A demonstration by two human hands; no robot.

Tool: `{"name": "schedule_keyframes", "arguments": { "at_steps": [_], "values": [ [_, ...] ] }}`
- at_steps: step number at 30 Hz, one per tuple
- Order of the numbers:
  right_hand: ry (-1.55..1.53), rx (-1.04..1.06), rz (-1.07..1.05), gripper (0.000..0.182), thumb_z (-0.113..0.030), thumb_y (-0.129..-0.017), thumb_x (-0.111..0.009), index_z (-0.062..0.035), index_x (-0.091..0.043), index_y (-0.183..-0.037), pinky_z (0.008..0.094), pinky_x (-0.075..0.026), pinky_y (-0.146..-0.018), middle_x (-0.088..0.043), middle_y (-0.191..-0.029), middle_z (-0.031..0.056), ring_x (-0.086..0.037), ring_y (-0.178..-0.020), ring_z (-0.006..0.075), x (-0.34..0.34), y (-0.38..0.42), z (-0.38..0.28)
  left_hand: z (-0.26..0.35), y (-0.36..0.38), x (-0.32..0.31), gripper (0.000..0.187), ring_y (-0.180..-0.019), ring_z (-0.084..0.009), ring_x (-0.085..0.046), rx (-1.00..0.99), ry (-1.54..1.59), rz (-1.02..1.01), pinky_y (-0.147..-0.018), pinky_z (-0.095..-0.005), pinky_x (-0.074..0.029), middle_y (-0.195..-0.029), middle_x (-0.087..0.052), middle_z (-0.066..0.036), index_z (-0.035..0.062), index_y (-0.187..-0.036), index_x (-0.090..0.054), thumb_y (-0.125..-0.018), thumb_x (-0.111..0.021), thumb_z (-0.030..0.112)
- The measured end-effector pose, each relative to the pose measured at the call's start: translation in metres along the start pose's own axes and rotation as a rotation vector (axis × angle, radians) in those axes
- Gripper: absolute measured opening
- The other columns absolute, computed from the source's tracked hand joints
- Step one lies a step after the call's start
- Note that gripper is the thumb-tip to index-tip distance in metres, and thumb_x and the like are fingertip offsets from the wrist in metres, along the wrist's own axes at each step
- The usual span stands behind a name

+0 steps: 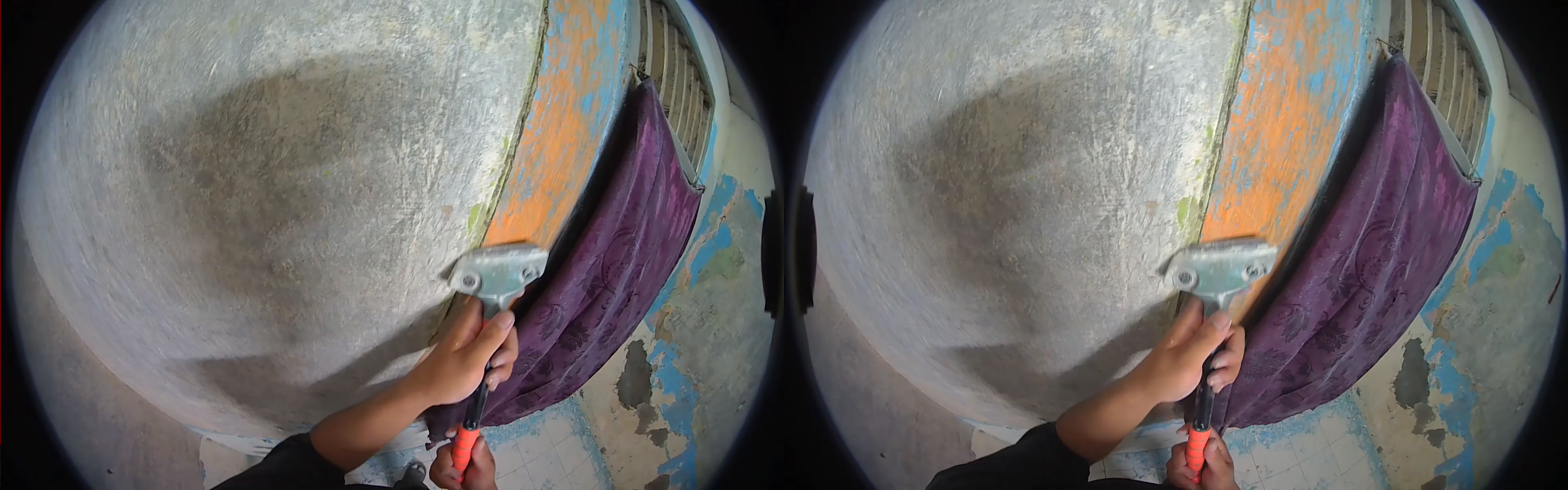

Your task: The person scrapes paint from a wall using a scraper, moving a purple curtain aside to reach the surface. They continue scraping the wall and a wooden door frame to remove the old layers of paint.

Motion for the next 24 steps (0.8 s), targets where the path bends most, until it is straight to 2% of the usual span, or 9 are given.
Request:
{"name": "schedule_keyframes", "arguments": {
  "at_steps": [1, 5, 10, 14, 17, 22, 24],
  "values": [
    [-0.064, -0.023, -0.017, 0.058, -0.063, -0.096, -0.039, -0.008, -0.05, -0.109, 0.0264, -0.028, -0.031, -0.038, -0.048, 0.0022, -0.031, -0.03, 0.0119, 0.002, -0.003, 0.006, -0.004, 0.001, 0.003, 0.031, -0.052, -0.0094, -0.043, -0.003, -0.01, 0.014, -0.048, -0.0248, -0.041, -0.069, -0.043, -0.003, 0.0077, -0.126, -0.033, -0.106, -0.039, 0.03],
    [0.1, 0.066, 0.018, 0.05, -0.056, -0.1, -0.039, -0.0074, -0.049, -0.11, 0.0239, -0.026, -0.031, -0.041, -0.051, 0.0035, -0.032, -0.031, 0.0111, -0.019, -0.007, -0.03, 0.005, -0.008, -0.004, 0.029, -0.051, -0.0102, -0.045, -0.019, 0.002, -0.033, -0.047, -0.0259, -0.042, -0.067, -0.043, -0.003, 0.0065, -0.124, -0.033, -0.106, -0.039, 0.029],
    [0.118, 0.043, 0.048, 0.05, -0.055, -0.1, -0.04, -0.0081, -0.05, -0.113, 0.0236, -0.025, -0.03, -0.041, -0.051, 0.0033, -0.032, -0.031, 0.0105, -0.028, -0.01, -0.056, 0.027, -0.023, -0.016, 0.025, -0.05, -0.0109, -0.046, -0.045, -0.015, -0.024, -0.048, -0.0258, -0.043, -0.07, -0.044, -0.004, 0.007, -0.12, -0.036, -0.106, -0.04, 0.027],
    [0.029, 0.014, -0.102, 0.051, -0.055, -0.1, -0.041, -0.0086, -0.051, -0.118, 0.0233, -0.026, -0.03, -0.041, -0.051, 0.0025, -0.032, -0.031, 0.0104, -0.017, -0.01, -0.037, 0.013, -0.012, -0.006, 0.027, -0.05, -0.0104, -0.046, -0.056, -0.031, 0.029, -0.048, -0.0254, -0.043, -0.07, -0.044, -0.003, 0.0076, -0.125, -0.034, -0.106, -0.039, 0.026],
    [0.014, -0.007, -0.023, 0.052, -0.056, -0.099, -0.042, -0.0093, -0.053, -0.118, 0.0234, -0.027, -0.03, -0.041, -0.051, 0.002, -0.032, -0.031, 0.0104, -0.008, -0.006, -0.026, 0.0, -0.002, 0.003, 0.031, -0.051, -0.0102, -0.045, -0.036, -0.041, 0.059, -0.049, -0.0251, -0.043, -0.07, -0.044, -0.003, 0.0094, -0.131, -0.031, -0.106, -0.038, 0.026],
    [0.036, 0.075, -0.081, 0.045, -0.044, -0.104, -0.038, -0.0061, -0.048, -0.126, 0.0237, -0.025, -0.029, -0.044, -0.055, 0.0079, -0.03, -0.033, 0.0099, -0.036, -0.02, -0.06, 0.033, -0.02, -0.011, 0.035, -0.052, -0.0099, -0.046, -0.073, -0.055, 0.008, -0.049, -0.0247, -0.043, -0.07, -0.044, -0.003, 0.0136, -0.135, -0.029, -0.106, -0.039, 0.031],
    [0.057, 0.098, -0.11, 0.046, -0.044, -0.104, -0.037, -0.0063, -0.048, -0.127, 0.0235, -0.025, -0.03, -0.044, -0.057, 0.008, -0.03, -0.033, 0.0101, -0.047, -0.022, -0.068, 0.039, -0.021, -0.014, 0.037, -0.051, -0.0106, -0.046, -0.081, -0.073, 0.023, -0.049, -0.025, -0.042, -0.069, -0.043, -0.002, 0.0143, -0.137, -0.029, -0.106, -0.038, 0.034]
  ]
}}
Point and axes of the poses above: each hand's wrist, its own y-axis away from the middle knuckle, its own x-axis out of the back of the hand, z = x × y, the point moved 9 cm from there along -y, towards the middle knuckle
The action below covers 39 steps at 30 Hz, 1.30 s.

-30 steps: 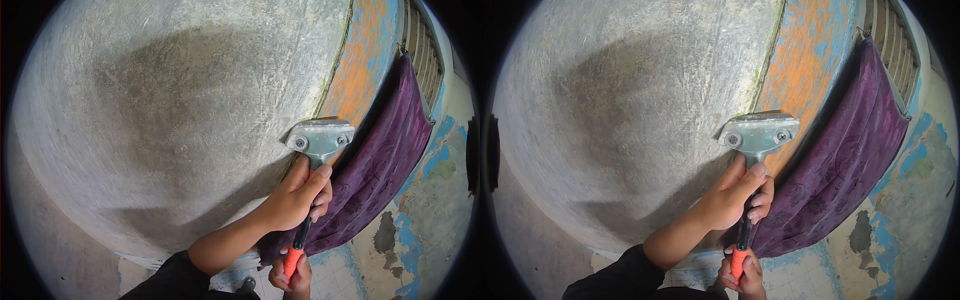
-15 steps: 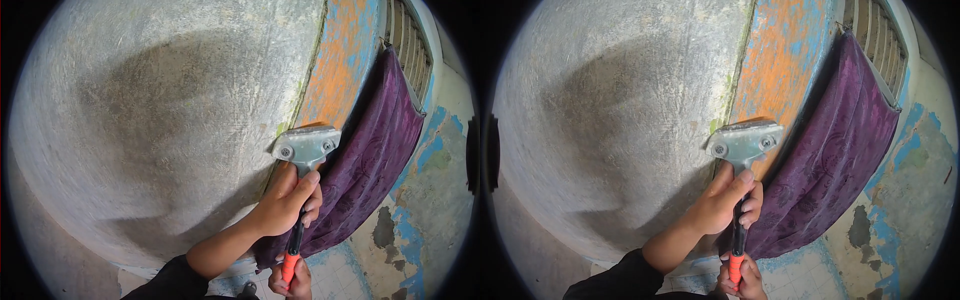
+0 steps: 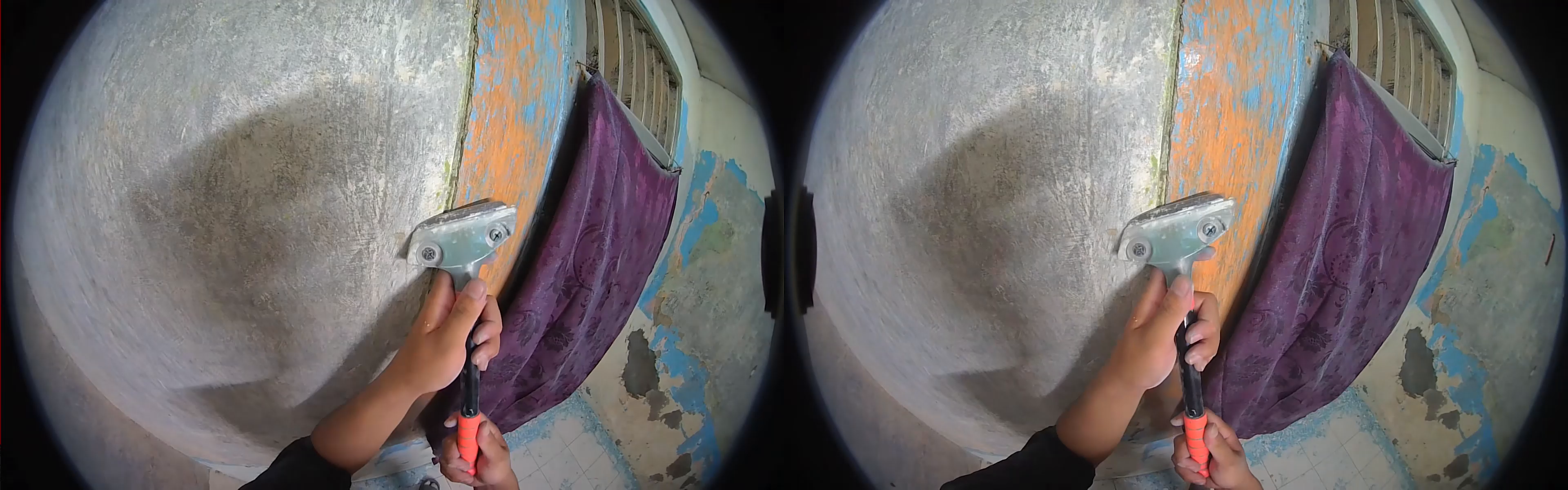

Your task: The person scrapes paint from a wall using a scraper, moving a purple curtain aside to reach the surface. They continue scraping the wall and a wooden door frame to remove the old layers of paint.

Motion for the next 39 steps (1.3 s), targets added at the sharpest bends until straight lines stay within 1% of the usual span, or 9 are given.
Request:
{"name": "schedule_keyframes", "arguments": {
  "at_steps": [8, 12, 16, 19, 22, 25, 27, 34, 39],
  "values": [
    [-0.112, -0.131, 0.152, 0.05, -0.053, -0.099, -0.045, -0.0116, -0.051, -0.126, 0.0251, -0.03, -0.032, -0.042, -0.053, 0.0042, -0.035, -0.036, 0.0114, 0.038, 0.029, 0.065, -0.045, 0.035, 0.021, 0.042, -0.051, -0.0118, -0.046, 0.085, -0.043, 0.067, -0.049, -0.0251, -0.041, -0.069, -0.042, -0.003, 0.0165, -0.144, -0.026, -0.106, -0.035, 0.033],
    [-0.045, -0.081, 0.094, 0.05, -0.056, -0.099, -0.043, -0.0123, -0.055, -0.12, 0.0257, -0.029, -0.032, -0.042, -0.054, 0.0033, -0.034, -0.034, 0.0128, 0.024, 0.017, 0.046, -0.03, 0.025, 0.015, 0.039, -0.051, -0.0118, -0.046, 0.072, -0.057, 0.057, -0.049, -0.0249, -0.041, -0.069, -0.042, -0.003, 0.0161, -0.141, -0.029, -0.107, -0.034, 0.033],
    [0.042, -0.026, 0.007, 0.056, -0.056, -0.102, -0.028, -0.011, -0.046, -0.13, 0.0264, -0.026, -0.032, -0.038, -0.055, 0.0035, -0.03, -0.032, 0.0111, 0.008, 0.013, 0.02, -0.009, 0.006, 0.003, 0.032, -0.051, -0.0115, -0.046, 0.04, -0.083, 0.019, -0.049, -0.0252, -0.041, -0.068, -0.042, -0.002, 0.0145, -0.132, -0.035, -0.107, -0.034, 0.034],
    [-0.053, -0.054, 0.028, 0.057, -0.058, -0.102, -0.026, -0.0128, -0.046, -0.13, 0.0263, -0.027, -0.032, -0.037, -0.054, 0.003, -0.03, -0.033, 0.011, 0.014, 0.021, 0.035, -0.016, 0.012, 0.005, 0.021, -0.049, -0.0088, -0.046, 0.042, 0.005, 0.034, -0.045, -0.0241, -0.04, -0.067, -0.044, -0.001, 0.0137, -0.109, -0.034, -0.105, -0.041, 0.033],
    [-0.11, -0.139, 0.201, 0.053, -0.059, -0.098, -0.041, -0.0122, -0.055, -0.118, 0.0265, -0.028, -0.032, -0.041, -0.053, 0.0029, -0.033, -0.033, 0.0137, 0.025, 0.029, 0.057, -0.026, 0.023, 0.009, 0.021, -0.049, -0.0089, -0.046, 0.067, 0.007, 0.026, -0.045, -0.024, -0.041, -0.068, -0.044, -0.001, 0.0137, -0.113, -0.034, -0.105, -0.042, 0.032],
    [-0.126, -0.08, -0.022, 0.056, -0.058, -0.102, -0.023, -0.0143, -0.045, -0.13, 0.0264, -0.028, -0.032, -0.037, -0.055, 0.0028, -0.031, -0.034, 0.0111, 0.009, 0.027, 0.045, -0.026, 0.02, 0.008, 0.025, -0.051, -0.0099, -0.045, 0.074, -0.016, 0.013, -0.048, -0.0251, -0.042, -0.069, -0.043, -0.001, 0.0138, -0.122, -0.035, -0.106, -0.04, 0.033],
    [-0.169, -0.071, -0.031, 0.054, -0.056, -0.102, -0.027, -0.0131, -0.044, -0.129, 0.027, -0.027, -0.033, -0.038, -0.056, 0.0046, -0.032, -0.035, 0.0118, 0.002, 0.021, 0.033, -0.009, 0.011, -0.001, 0.034, -0.053, -0.0105, -0.045, 0.062, -0.021, -0.005, -0.052, -0.0257, -0.042, -0.072, -0.042, -0.002, 0.0146, -0.133, -0.036, -0.106, -0.038, 0.036],
    [-0.152, -0.105, -0.029, 0.056, -0.059, -0.102, -0.02, -0.0156, -0.044, -0.128, 0.0267, -0.028, -0.032, -0.039, -0.057, 0.0031, -0.033, -0.035, 0.0117, 0.004, 0.027, 0.041, -0.025, 0.021, 0.006, 0.033, -0.054, -0.0104, -0.045, 0.104, 0.003, 0.041, -0.052, -0.0258, -0.042, -0.072, -0.042, -0.001, 0.0159, -0.133, -0.036, -0.106, -0.039, 0.034],
    [-0.156, -0.073, -0.067, 0.054, -0.056, -0.103, -0.023, -0.013, -0.043, -0.128, 0.0276, -0.027, -0.033, -0.04, -0.058, 0.0047, -0.032, -0.035, 0.0124, -0.011, 0.011, 0.024, 0.0, 0.008, -0.002, 0.035, -0.053, -0.0103, -0.044, 0.056, -0.041, 0.045, -0.051, -0.0255, -0.041, -0.07, -0.041, -0.001, 0.0148, -0.135, -0.036, -0.106, -0.038, 0.035]
  ]
}}
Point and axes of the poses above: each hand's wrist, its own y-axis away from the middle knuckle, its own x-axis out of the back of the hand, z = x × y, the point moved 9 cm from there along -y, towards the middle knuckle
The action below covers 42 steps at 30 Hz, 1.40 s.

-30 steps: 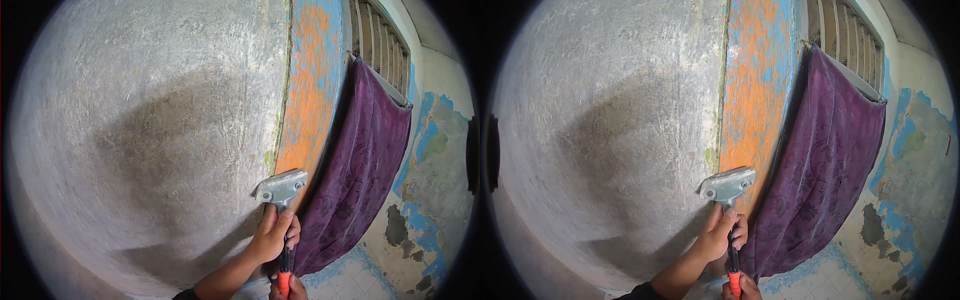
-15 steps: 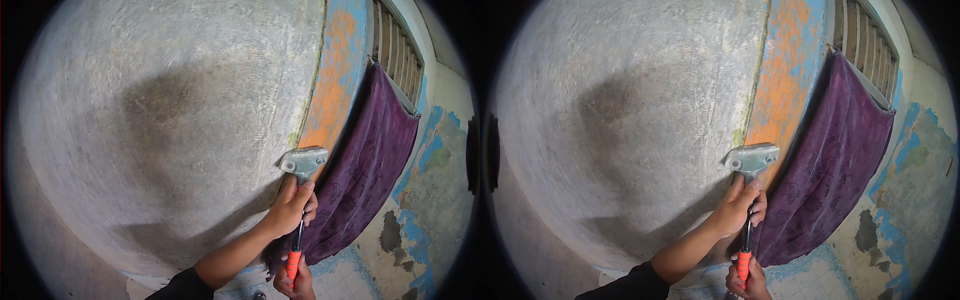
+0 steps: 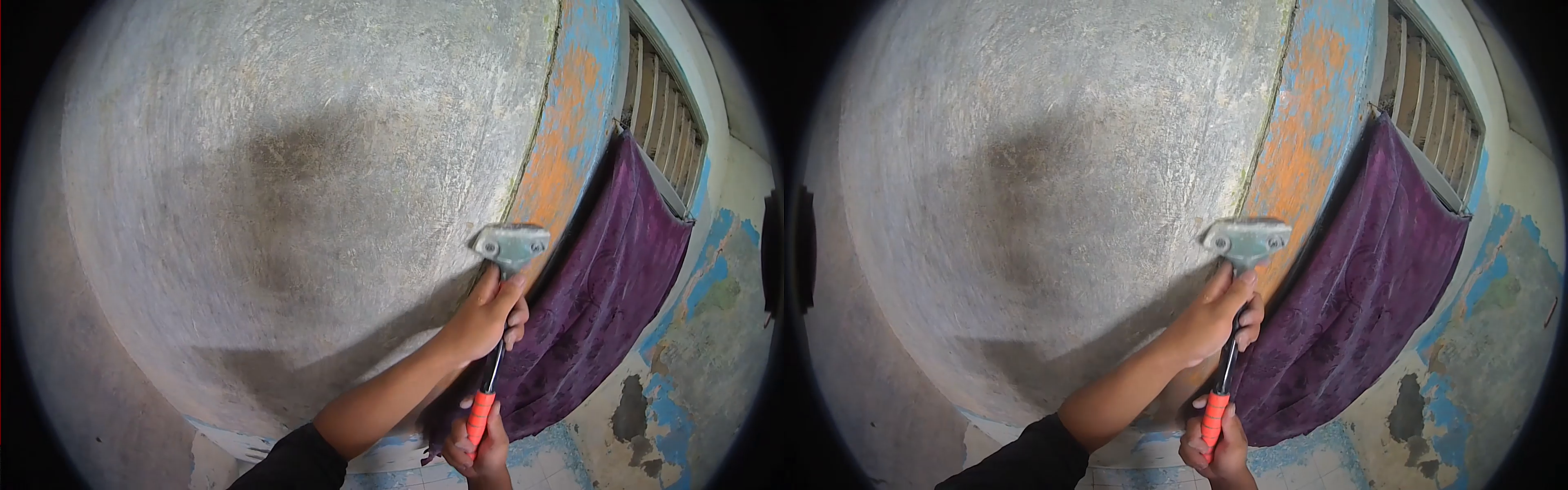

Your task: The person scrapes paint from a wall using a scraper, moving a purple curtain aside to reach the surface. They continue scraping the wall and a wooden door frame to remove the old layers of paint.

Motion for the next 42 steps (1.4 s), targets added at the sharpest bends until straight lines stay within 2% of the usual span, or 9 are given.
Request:
{"name": "schedule_keyframes", "arguments": {
  "at_steps": [5, 8, 9, 12, 17, 24, 31, 37, 42],
  "values": [
    [-0.01, -0.026, 0.017, 0.053, -0.055, -0.103, -0.026, -0.0111, -0.044, -0.127, 0.0287, -0.028, -0.034, -0.041, -0.058, 0.0057, -0.033, -0.035, 0.0133, -0.004, 0.001, -0.007, 0.01, -0.001, -0.005, 0.037, -0.051, -0.01, -0.044, -0.034, -0.032, 0.053, -0.05, -0.0252, -0.04, -0.069, -0.04, 0.001, 0.0143, -0.134, -0.037, -0.106, -0.037, 0.038],
    [0.049, -0.082, 0.025, 0.053, -0.059, -0.102, -0.021, -0.0162, -0.043, -0.125, 0.028, -0.026, -0.034, -0.037, -0.056, 0.0031, -0.032, -0.035, 0.0132, 0.007, 0.016, 0.009, -0.015, 0.011, 0.001, 0.037, -0.05, -0.0097, -0.044, 0.012, -0.044, 0.101, -0.049, -0.0251, -0.04, -0.069, -0.04, 0.001, 0.0153, -0.134, -0.038, -0.106, -0.038, 0.039],
    [0.048, -0.162, 0.181, 0.061, -0.068, -0.093, -0.041, -0.0148, -0.056, -0.119, 0.0264, -0.031, -0.031, -0.039, -0.05, 0.002, -0.034, -0.033, 0.014, 0.019, 0.015, 0.024, -0.018, 0.015, 0.001, 0.037, -0.05, -0.0094, -0.044, 0.025, -0.025, 0.126, -0.049, -0.0245, -0.039, -0.067, -0.039, 0.002, 0.0166, -0.133, -0.04, -0.105, -0.038, 0.04],
    [0.049, -0.101, -0.002, 0.054, -0.056, -0.102, -0.029, -0.0107, -0.044, -0.126, 0.0314, -0.029, -0.035, -0.041, -0.058, 0.0067, -0.033, -0.035, 0.0147, 0.004, 0.019, 0.002, -0.016, 0.015, -0.002, 0.036, -0.05, -0.009, -0.042, 0.041, -0.032, 0.213, -0.048, -0.0239, -0.039, -0.066, -0.038, 0.002, 0.0175, -0.132, -0.042, -0.105, -0.039, 0.041],
    [0.049, -0.106, -0.018, 0.045, -0.046, -0.106, -0.028, -0.0105, -0.044, -0.127, 0.0294, -0.031, -0.036, -0.042, -0.06, 0.0073, -0.035, -0.037, 0.0151, -0.014, 0.014, -0.028, 0.001, 0.002, -0.009, 0.036, -0.05, -0.0073, -0.036, -0.036, -0.102, 0.299, -0.048, -0.0232, -0.035, -0.065, -0.037, 0.004, 0.0182, -0.131, -0.043, -0.105, -0.038, 0.043],
    [0.099, -0.13, 0.012, 0.042, -0.044, -0.106, -0.03, -0.0096, -0.043, -0.126, 0.0271, -0.031, -0.036, -0.043, -0.06, 0.0066, -0.036, -0.036, 0.0141, 0.005, 0.026, -0.028, -0.018, 0.015, -0.011, 0.034, -0.05, -0.008, -0.038, -0.044, -0.082, 0.346, -0.049, -0.024, -0.035, -0.067, -0.038, 0.004, 0.0168, -0.128, -0.044, -0.105, -0.039, 0.042],
    [0.038, -0.131, 0.027, 0.028, -0.045, -0.104, -0.039, -0.018, -0.042, -0.111, 0.0267, -0.03, -0.033, -0.044, -0.06, 0.0048, -0.037, -0.035, 0.0132, -0.028, -0.001, -0.062, 0.034, -0.013, -0.021, 0.037, -0.05, -0.0074, -0.038, -0.105, -0.269, 0.433, -0.047, -0.0241, -0.035, -0.065, -0.038, 0.005, 0.0158, -0.127, -0.044, -0.104, -0.039, 0.044],
    [0.028, -0.111, 0.075, 0.03, -0.044, -0.104, -0.04, -0.0184, -0.041, -0.12, 0.0264, -0.03, -0.033, -0.044, -0.063, 0.0042, -0.037, -0.036, 0.0132, -0.029, 0.019, -0.045, 0.02, 0.001, -0.022, 0.044, -0.05, -0.0068, -0.038, -0.035, -0.308, 0.476, -0.046, -0.023, -0.035, -0.064, -0.038, 0.005, 0.0132, -0.131, -0.043, -0.104, -0.039, 0.047],
    [0.05, -0.094, 0.026, 0.028, -0.047, -0.104, -0.039, -0.0226, -0.044, -0.117, 0.0252, -0.03, -0.034, -0.044, -0.063, 0.0032, -0.037, -0.037, 0.0125, -0.048, 0.006, -0.066, 0.045, -0.015, -0.025, 0.044, -0.05, -0.007, -0.038, -0.088, -0.392, 0.531, -0.046, -0.0237, -0.035, -0.064, -0.038, 0.005, 0.0116, -0.133, -0.043, -0.104, -0.037, 0.044]
  ]
}}
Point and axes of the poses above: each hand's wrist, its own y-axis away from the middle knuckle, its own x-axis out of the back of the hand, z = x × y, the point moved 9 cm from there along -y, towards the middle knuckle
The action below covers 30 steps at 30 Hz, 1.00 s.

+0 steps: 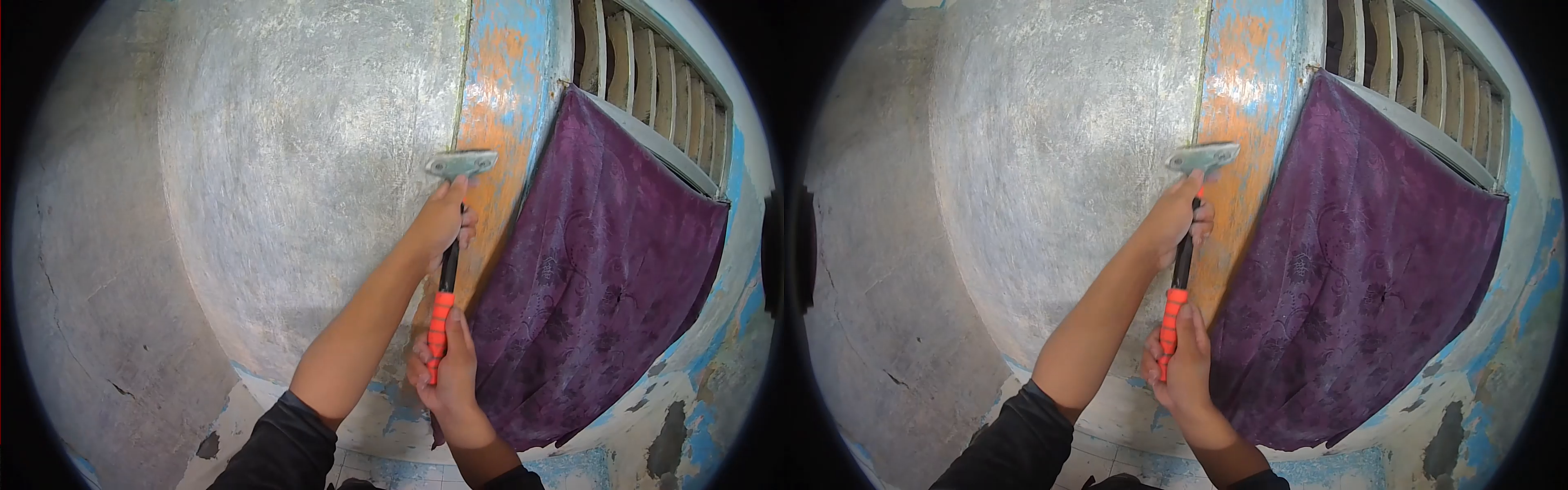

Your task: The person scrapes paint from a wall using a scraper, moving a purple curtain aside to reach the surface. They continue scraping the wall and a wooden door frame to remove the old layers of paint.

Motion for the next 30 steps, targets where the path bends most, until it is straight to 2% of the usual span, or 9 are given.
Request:
{"name": "schedule_keyframes", "arguments": {
  "at_steps": [4, 9, 13, 16, 19, 22, 25, 28, 30],
  "values": [
    [-0.1, 0.04, -0.024, 0.032, -0.043, -0.104, -0.039, -0.0182, -0.04, -0.125, 0.027, -0.03, -0.034, -0.044, -0.063, 0.0038, -0.039, -0.038, 0.0132, -0.011, -0.005, -0.007, 0.016, -0.006, -0.007, 0.044, -0.05, -0.0072, -0.038, -0.021, -0.069, 0.008, -0.046, -0.0236, -0.035, -0.063, -0.038, 0.004, 0.011, -0.133, -0.044, -0.104, -0.036, 0.044],
    [-0.119, 0.013, 0.012, 0.03, -0.043, -0.104, -0.039, -0.0199, -0.042, -0.123, 0.0262, -0.031, -0.035, -0.045, -0.064, 0.0038, -0.039, -0.038, 0.0128, 0.009, 0.012, 0.025, -0.02, 0.019, 0.0, 0.045, -0.049, -0.0068, -0.037, 0.056, -0.071, 0.031, -0.045, -0.0233, -0.034, -0.063, -0.038, 0.005, 0.0095, -0.131, -0.045, -0.104, -0.037, 0.045],
    [-0.059, 0.039, -0.012, 0.028, -0.044, -0.105, -0.039, -0.0209, -0.043, -0.121, 0.0256, -0.031, -0.034, -0.045, -0.064, 0.0034, -0.039, -0.038, 0.0123, 0.018, 0.01, 0.025, -0.025, 0.017, 0.006, 0.046, -0.048, -0.0061, -0.036, -0.008, -0.066, 0.059, -0.045, -0.023, -0.033, -0.062, -0.037, 0.006, 0.0089, -0.13, -0.047, -0.103, -0.038, 0.045],
    [-0.043, 0.051, 0.007, 0.03, -0.044, -0.104, -0.038, -0.02, -0.043, -0.121, 0.0255, -0.031, -0.034, -0.044, -0.063, 0.003, -0.038, -0.038, 0.0118, 0.012, 0.002, 0.019, -0.014, 0.007, 0.004, 0.046, -0.048, -0.0058, -0.036, -0.033, -0.099, 0.063, -0.045, -0.0226, -0.033, -0.061, -0.037, 0.006, 0.0083, -0.129, -0.048, -0.103, -0.038, 0.045],
    [-0.088, 0.085, -0.036, 0.032, -0.041, -0.105, -0.039, -0.0144, -0.04, -0.123, 0.0271, -0.032, -0.036, -0.045, -0.063, 0.0043, -0.039, -0.038, 0.0124, -0.006, -0.008, 0.004, 0.009, -0.005, -0.001, 0.046, -0.049, -0.0058, -0.037, -0.068, -0.119, 0.048, -0.045, -0.0224, -0.033, -0.061, -0.038, 0.006, 0.0081, -0.128, -0.05, -0.103, -0.039, 0.045],
    [-0.07, 0.099, -0.034, 0.033, -0.047, -0.104, -0.038, -0.0193, -0.042, -0.121, 0.0255, -0.03, -0.034, -0.043, -0.063, 0.0032, -0.038, -0.038, 0.0118, -0.005, -0.011, 0.012, 0.002, -0.003, 0.001, 0.045, -0.049, -0.0058, -0.038, -0.07, -0.108, 0.036, -0.045, -0.0225, -0.033, -0.061, -0.038, 0.005, 0.0084, -0.128, -0.051, -0.103, -0.039, 0.045],
    [-0.057, 0.044, 0.048, 0.036, -0.041, -0.105, -0.037, -0.0177, -0.038, -0.133, 0.0275, -0.032, -0.036, -0.044, -0.063, 0.0042, -0.039, -0.038, 0.0132, 0.013, -0.001, 0.03, -0.01, 0.002, 0.007, 0.045, -0.047, -0.006, -0.038, -0.077, -0.098, 0.027, -0.044, -0.0226, -0.033, -0.061, -0.039, 0.005, 0.0082, -0.127, -0.051, -0.103, -0.039, 0.044],
    [-0.014, 0.049, 0.058, 0.039, -0.041, -0.105, -0.036, -0.019, -0.036, -0.138, 0.0267, -0.031, -0.036, -0.044, -0.063, 0.0041, -0.038, -0.038, 0.0128, 0.022, -0.005, 0.03, -0.018, 0.007, 0.005, 0.044, -0.046, -0.0063, -0.037, -0.069, -0.068, 0.005, -0.043, -0.0226, -0.033, -0.061, -0.04, 0.005, 0.0076, -0.126, -0.051, -0.104, -0.039, 0.043],
    [0.004, 0.055, 0.075, 0.037, -0.047, -0.104, -0.036, -0.0214, -0.039, -0.131, 0.0258, -0.031, -0.035, -0.043, -0.063, 0.0034, -0.036, -0.037, 0.0121, 0.018, -0.009, 0.023, -0.01, -0.002, 0.004, 0.043, -0.045, -0.0064, -0.037, -0.105, -0.078, -0.008, -0.043, -0.0227, -0.033, -0.06, -0.04, 0.005, 0.0075, -0.126, -0.051, -0.104, -0.04, 0.042]
  ]
}}
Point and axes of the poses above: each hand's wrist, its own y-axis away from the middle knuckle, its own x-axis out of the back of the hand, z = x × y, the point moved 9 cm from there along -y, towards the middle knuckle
